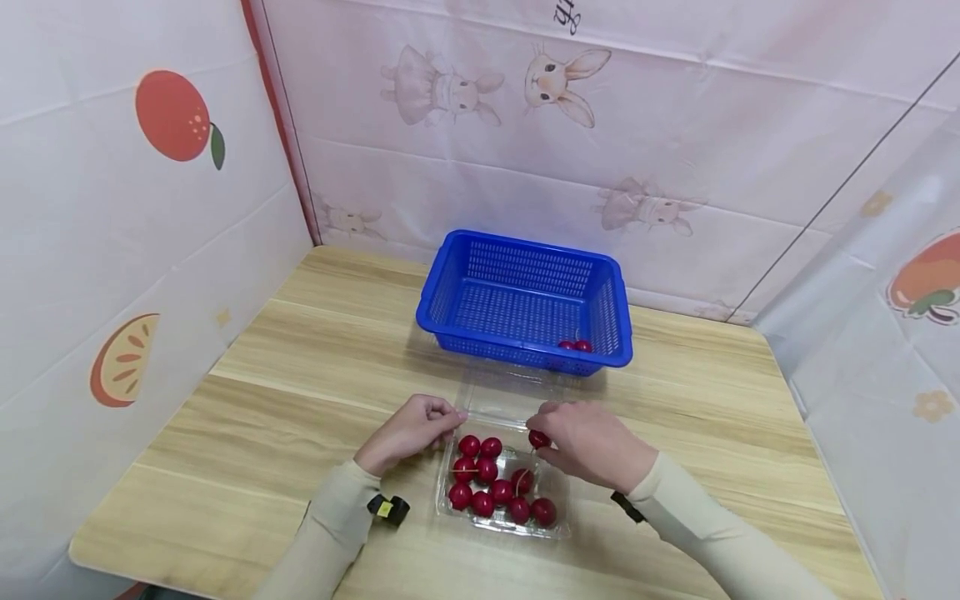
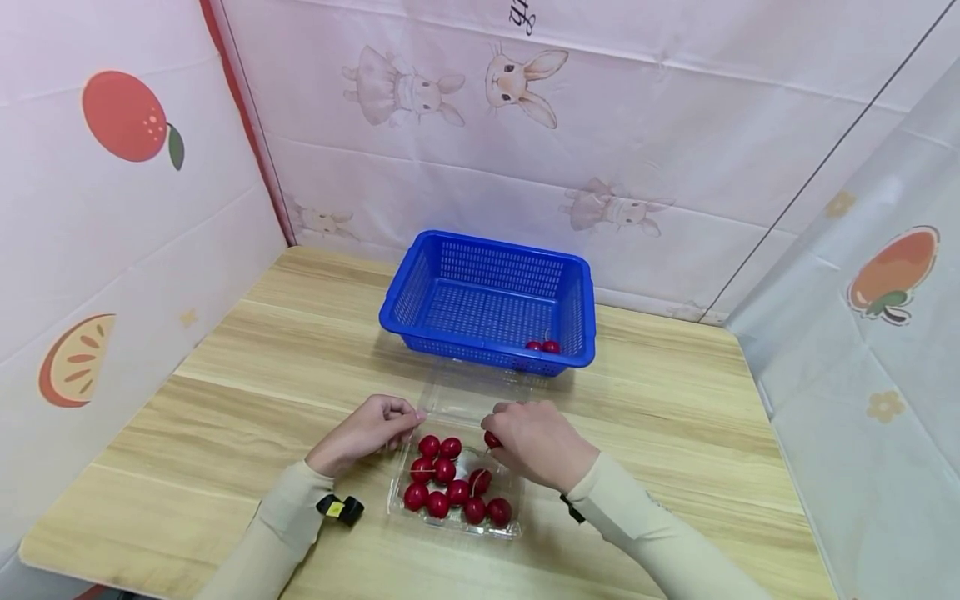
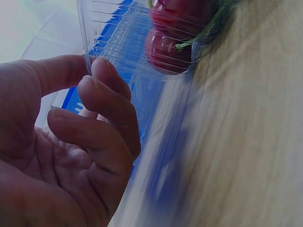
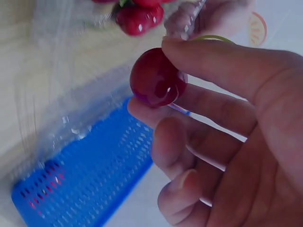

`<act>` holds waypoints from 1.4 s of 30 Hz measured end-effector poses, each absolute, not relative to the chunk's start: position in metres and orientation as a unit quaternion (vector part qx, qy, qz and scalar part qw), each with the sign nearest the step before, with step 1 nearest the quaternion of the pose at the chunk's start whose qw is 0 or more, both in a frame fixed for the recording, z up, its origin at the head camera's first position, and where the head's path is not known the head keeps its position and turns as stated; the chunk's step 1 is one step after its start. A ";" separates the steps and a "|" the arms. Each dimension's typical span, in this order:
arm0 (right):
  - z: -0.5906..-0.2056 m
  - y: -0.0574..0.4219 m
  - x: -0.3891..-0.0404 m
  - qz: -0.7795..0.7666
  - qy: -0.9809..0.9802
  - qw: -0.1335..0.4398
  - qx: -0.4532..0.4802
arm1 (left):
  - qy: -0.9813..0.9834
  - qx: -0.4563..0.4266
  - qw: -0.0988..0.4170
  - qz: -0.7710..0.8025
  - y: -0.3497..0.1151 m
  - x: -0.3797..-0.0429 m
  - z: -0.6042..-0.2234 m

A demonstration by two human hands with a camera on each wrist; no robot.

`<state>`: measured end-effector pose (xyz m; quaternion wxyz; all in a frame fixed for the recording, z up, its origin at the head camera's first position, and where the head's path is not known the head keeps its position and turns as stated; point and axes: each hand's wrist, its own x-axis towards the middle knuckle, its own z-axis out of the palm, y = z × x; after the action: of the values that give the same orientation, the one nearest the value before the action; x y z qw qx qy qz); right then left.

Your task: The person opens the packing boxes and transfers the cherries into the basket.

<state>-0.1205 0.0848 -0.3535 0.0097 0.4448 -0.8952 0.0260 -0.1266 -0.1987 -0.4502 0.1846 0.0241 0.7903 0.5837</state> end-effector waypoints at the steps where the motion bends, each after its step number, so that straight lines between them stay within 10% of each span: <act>1: -0.351 0.086 -0.122 0.032 -0.896 0.012 0.444 | 0.791 0.024 0.185 0.583 -0.199 -0.127 -0.450; 20: -0.323 0.098 -0.143 0.053 -0.902 0.075 0.422 | 0.792 0.026 0.183 0.581 -0.198 -0.127 -0.450; 42: -0.289 0.109 -0.187 0.113 -0.928 0.012 0.356 | 0.790 0.029 0.183 0.584 -0.198 -0.125 -0.448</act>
<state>-0.1872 0.1090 -0.2893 0.0116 0.3561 -0.9276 0.1127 -0.1251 -0.1981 -0.4480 0.1830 0.0291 0.7903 0.5840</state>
